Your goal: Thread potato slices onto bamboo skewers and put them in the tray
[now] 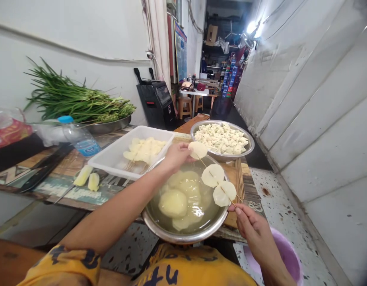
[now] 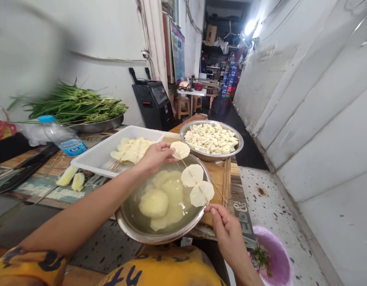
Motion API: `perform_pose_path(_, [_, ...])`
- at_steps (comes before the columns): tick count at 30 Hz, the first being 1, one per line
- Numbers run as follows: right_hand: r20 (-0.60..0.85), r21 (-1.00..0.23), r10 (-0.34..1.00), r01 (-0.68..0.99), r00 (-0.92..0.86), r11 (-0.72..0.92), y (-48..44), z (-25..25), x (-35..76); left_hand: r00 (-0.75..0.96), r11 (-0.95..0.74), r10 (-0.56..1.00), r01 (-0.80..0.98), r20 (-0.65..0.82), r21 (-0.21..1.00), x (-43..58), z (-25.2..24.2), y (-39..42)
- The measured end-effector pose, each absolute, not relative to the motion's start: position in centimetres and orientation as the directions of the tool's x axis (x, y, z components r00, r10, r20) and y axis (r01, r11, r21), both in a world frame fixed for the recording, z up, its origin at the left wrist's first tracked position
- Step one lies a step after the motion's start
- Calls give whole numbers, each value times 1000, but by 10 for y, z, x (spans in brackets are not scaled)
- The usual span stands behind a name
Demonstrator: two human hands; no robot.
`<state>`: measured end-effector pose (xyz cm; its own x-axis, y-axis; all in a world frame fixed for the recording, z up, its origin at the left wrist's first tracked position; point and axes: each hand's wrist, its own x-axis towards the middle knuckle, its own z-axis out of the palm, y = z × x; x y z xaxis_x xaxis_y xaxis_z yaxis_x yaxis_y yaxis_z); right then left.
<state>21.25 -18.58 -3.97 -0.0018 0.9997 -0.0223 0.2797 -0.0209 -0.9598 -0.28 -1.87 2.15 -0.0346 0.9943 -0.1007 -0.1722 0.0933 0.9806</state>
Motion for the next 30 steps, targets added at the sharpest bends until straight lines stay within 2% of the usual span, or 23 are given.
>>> perform_pose_path(4, [-25,-961,1000,277,3,-24,-186,-39,211,-109,19,993,-232,-45,972,-5,22,-19])
perform_pose_path(10, [-40,-967,999,251,0,-38,-186,-40,211,-168,-34,986,-223,-4,974,-5,23,-22])
perform_pose_path(21, [-14,-981,1000,195,6,-15,-188,-40,196,-170,-103,983,-184,72,978,-3,21,-26])
perform_pose_path(26, [3,-981,1000,196,16,0,-187,-40,188,-149,-90,987,-216,58,972,-1,25,-30])
perform_pose_path(30, [-13,-991,1000,135,25,-17,-185,-43,187,-132,-36,991,-267,1,963,2,27,-31])
